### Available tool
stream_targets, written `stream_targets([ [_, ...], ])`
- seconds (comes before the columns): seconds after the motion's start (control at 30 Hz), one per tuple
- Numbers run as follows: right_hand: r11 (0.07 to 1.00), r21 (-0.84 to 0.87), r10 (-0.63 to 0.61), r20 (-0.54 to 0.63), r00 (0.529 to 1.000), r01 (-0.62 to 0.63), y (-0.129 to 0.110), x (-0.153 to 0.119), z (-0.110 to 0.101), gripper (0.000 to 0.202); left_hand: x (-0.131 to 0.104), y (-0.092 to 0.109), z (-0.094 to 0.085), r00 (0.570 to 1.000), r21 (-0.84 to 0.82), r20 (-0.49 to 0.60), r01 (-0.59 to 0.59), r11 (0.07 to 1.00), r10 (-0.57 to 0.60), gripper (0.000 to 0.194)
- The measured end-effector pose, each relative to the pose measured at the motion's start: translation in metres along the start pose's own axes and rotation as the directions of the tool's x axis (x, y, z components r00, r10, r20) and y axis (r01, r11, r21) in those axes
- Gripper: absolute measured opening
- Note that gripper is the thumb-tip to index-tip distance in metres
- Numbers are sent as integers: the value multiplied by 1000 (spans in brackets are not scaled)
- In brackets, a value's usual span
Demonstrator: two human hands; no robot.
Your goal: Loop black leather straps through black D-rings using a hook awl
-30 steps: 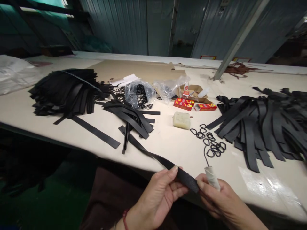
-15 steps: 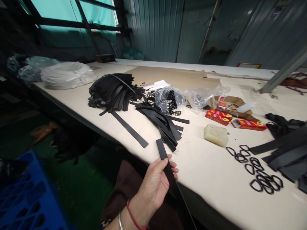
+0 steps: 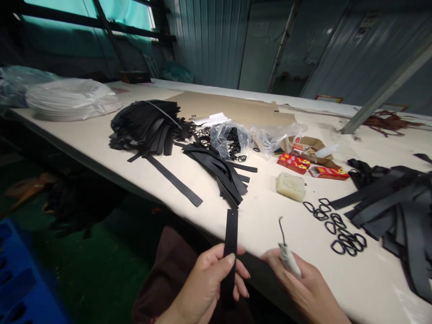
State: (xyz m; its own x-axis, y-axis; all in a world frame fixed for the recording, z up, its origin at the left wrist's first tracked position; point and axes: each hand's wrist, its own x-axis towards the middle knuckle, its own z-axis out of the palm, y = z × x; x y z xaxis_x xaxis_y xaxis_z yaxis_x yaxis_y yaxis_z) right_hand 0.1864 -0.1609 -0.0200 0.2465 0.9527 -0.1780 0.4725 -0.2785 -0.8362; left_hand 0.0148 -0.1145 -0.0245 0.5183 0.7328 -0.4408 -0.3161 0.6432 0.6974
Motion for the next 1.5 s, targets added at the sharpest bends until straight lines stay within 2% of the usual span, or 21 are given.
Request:
stream_targets([
  [0.07,974,204,88,77,993,-102,-15,18,8,40,-1,-1,1,999,49,44,17,999,-19,22],
  [0.13,913,372,116,156,981,-167,-25,29,13,40,-2,-3,2,995,99,91,39,994,-48,24],
  [0.3,717,639,170,228,959,-279,-30,31,13,35,-4,0,2,962,68,203,170,983,-181,23],
  [0.37,655,689,183,255,949,-311,-27,29,10,36,-4,2,0,936,32,275,218,975,-219,24],
  [0.47,632,702,185,275,944,-328,-23,29,8,36,0,4,-1,904,-31,353,268,963,-241,25],
  [0.57,630,697,188,291,938,-342,-22,31,8,35,9,4,1,896,-130,372,311,942,-244,30],
  [0.67,627,702,183,287,940,-336,-22,32,9,36,17,3,7,874,-193,367,405,894,-317,44],
  [0.73,618,716,144,304,942,-325,-22,32,8,36,20,2,11,862,-189,362,441,877,-356,40],
  [0.8,607,728,108,323,940,-320,-20,30,6,35,20,1,13,897,-169,318,372,913,-307,26],
  [0.87,612,722,132,311,941,-324,-19,27,5,35,19,0,15,961,-77,203,206,976,-187,16],
  [0.93,636,699,195,264,945,-327,-18,23,5,43,18,-1,16,997,105,66,31,994,-38,16],
  [1.0,658,680,226,230,946,-323,-18,17,7,47,17,-1,17,996,304,-9,-77,949,84,20],
  [1.1,640,711,209,204,956,-291,-15,11,10,45,18,0,19,987,442,-27,-133,887,161,23],
  [1.27,640,698,264,192,945,-321,-4,15,11,42,20,1,23,995,420,-2,-88,903,98,26],
  [1.33,604,722,266,216,939,-337,-1,18,10,40,20,2,24,998,359,58,-31,933,10,26],
  [1.4,562,749,238,261,936,-351,-1,19,9,38,19,3,25,983,318,143,65,946,-116,25],
  [1.43,563,748,215,278,936,-351,-2,18,8,37,19,4,26,969,317,177,108,942,-171,26],
  [1.5,627,712,152,286,946,-316,-5,15,7,36,19,4,30,954,324,197,153,934,-224,29],
])
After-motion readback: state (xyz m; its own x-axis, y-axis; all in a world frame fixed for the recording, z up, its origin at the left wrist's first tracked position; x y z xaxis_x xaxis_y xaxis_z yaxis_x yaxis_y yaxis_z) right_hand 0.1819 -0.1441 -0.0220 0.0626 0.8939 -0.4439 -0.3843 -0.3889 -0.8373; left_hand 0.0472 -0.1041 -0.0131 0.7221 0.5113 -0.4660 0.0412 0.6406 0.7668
